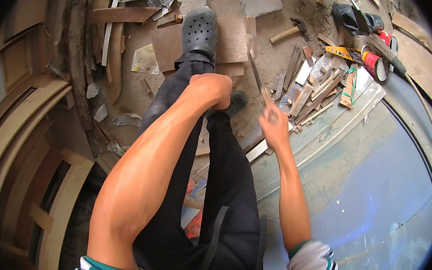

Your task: The person uses a hand saw to cut a rectangular piece of wood while sitting on the floor. They hold the wood steady with their left hand and saw with their right hand, eventually separating the piece into two parts.

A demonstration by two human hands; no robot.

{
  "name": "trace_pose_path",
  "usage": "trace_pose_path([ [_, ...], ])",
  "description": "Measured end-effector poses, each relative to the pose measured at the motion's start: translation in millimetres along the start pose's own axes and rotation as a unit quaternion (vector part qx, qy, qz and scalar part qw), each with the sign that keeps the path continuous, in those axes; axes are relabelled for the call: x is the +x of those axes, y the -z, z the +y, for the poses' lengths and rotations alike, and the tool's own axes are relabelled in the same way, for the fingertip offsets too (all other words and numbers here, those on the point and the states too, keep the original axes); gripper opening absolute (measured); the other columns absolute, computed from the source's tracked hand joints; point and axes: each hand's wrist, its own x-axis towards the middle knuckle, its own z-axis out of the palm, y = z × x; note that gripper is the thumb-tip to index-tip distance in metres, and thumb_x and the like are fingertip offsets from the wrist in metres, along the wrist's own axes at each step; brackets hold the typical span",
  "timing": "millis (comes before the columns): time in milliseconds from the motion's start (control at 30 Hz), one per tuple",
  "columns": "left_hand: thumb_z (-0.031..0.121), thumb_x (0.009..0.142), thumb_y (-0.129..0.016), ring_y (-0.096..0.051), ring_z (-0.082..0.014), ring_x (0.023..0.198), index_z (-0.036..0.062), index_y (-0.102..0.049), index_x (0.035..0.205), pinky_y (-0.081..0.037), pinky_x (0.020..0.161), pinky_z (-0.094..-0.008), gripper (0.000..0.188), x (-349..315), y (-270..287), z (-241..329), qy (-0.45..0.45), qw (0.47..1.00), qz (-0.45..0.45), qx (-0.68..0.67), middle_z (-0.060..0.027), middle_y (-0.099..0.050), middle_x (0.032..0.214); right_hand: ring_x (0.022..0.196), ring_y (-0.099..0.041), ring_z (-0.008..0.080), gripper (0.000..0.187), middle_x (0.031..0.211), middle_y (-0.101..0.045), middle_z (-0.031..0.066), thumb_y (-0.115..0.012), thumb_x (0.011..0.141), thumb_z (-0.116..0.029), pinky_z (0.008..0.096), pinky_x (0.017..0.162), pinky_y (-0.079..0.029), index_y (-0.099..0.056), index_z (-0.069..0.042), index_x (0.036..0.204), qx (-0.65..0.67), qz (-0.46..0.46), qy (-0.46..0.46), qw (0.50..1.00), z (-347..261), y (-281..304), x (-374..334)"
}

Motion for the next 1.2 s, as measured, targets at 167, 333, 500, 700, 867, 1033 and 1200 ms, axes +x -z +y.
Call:
trace_pose_path([
  [167,0.004,0.065,-0.068,-0.072,-0.0311,0.099,0.0069,-0.078,0.095,-0.057,0.074,-0.0424,0.032,8,15,25,0.002,1.000,-0.001,0.015,-0.0155,-0.075,0.099,0.074,-0.049,0.0125,0.016,0.070,-0.052,0.0035,-0.064,0.075,-0.008,0.0308,0.072,-0.046,-0.048,-0.005,0.075,0.062,-0.011,-0.173,0.983,8,8,84],
  [333,0.000,0.067,-0.063,-0.072,-0.0381,0.090,-0.0042,-0.073,0.088,-0.055,0.071,-0.0478,0.023,-7,8,1,-0.007,1.000,0.015,-0.020,-0.0237,-0.072,0.090,0.072,-0.047,0.0117,0.017,0.069,-0.049,0.0038,-0.063,0.075,-0.005,0.0287,0.074,-0.045,-0.046,-0.006,0.073,0.019,-0.011,-0.081,0.996,-29,14,-27],
  [500,0.001,0.064,-0.069,-0.072,-0.0319,0.102,0.0085,-0.079,0.096,-0.057,0.077,-0.0415,0.034,0,6,7,-0.006,1.000,0.006,-0.012,-0.0167,-0.074,0.106,0.069,-0.046,0.0103,0.015,0.066,-0.047,0.0013,-0.063,0.075,-0.005,0.0280,0.067,-0.043,-0.048,-0.007,0.074,-0.034,0.056,0.024,0.998,25,-11,52],
  [700,0.000,0.068,-0.063,-0.071,-0.0368,0.091,0.0013,-0.073,0.087,-0.054,0.071,-0.0447,0.022,-3,5,-1,0.001,1.000,0.005,-0.021,-0.0202,-0.072,0.091,0.066,-0.046,0.0095,0.016,0.065,-0.048,0.0000,-0.063,0.076,-0.003,0.0286,0.063,-0.042,-0.047,-0.006,0.072,0.029,-0.006,-0.083,0.996,-14,5,13],
  [867,0.000,0.067,-0.061,-0.070,-0.0375,0.089,-0.0001,-0.068,0.083,-0.052,0.070,-0.0462,0.018,-2,3,3,-0.012,0.999,0.022,-0.021,-0.0197,-0.071,0.087,0.068,-0.046,0.0095,0.016,0.067,-0.048,0.0002,-0.064,0.075,-0.003,0.0275,0.067,-0.042,-0.048,-0.005,0.072,0.016,0.043,0.014,0.999,11,-9,-28],
  [1033,0.004,0.068,-0.066,-0.073,-0.0328,0.093,0.0016,-0.076,0.092,-0.056,0.071,-0.0441,0.027,14,9,24,-0.032,0.999,0.032,0.000,-0.0198,-0.073,0.094,0.068,-0.046,0.0103,0.016,0.066,-0.047,0.0008,-0.062,0.078,-0.004,0.0290,0.066,-0.043,-0.047,-0.005,0.073,0.053,0.027,-0.033,0.998,20,-8,64],
  [1200,0.001,0.067,-0.063,-0.073,-0.0345,0.090,-0.0010,-0.075,0.090,-0.056,0.070,-0.0446,0.026,5,1,12,-0.022,0.999,0.042,-0.016,-0.0198,-0.073,0.091,0.070,-0.048,0.0097,0.015,0.068,-0.050,0.0026,-0.061,0.078,-0.005,0.0280,0.069,-0.044,-0.047,-0.005,0.072,0.051,0.001,-0.044,0.998,-22,14,-60],
])
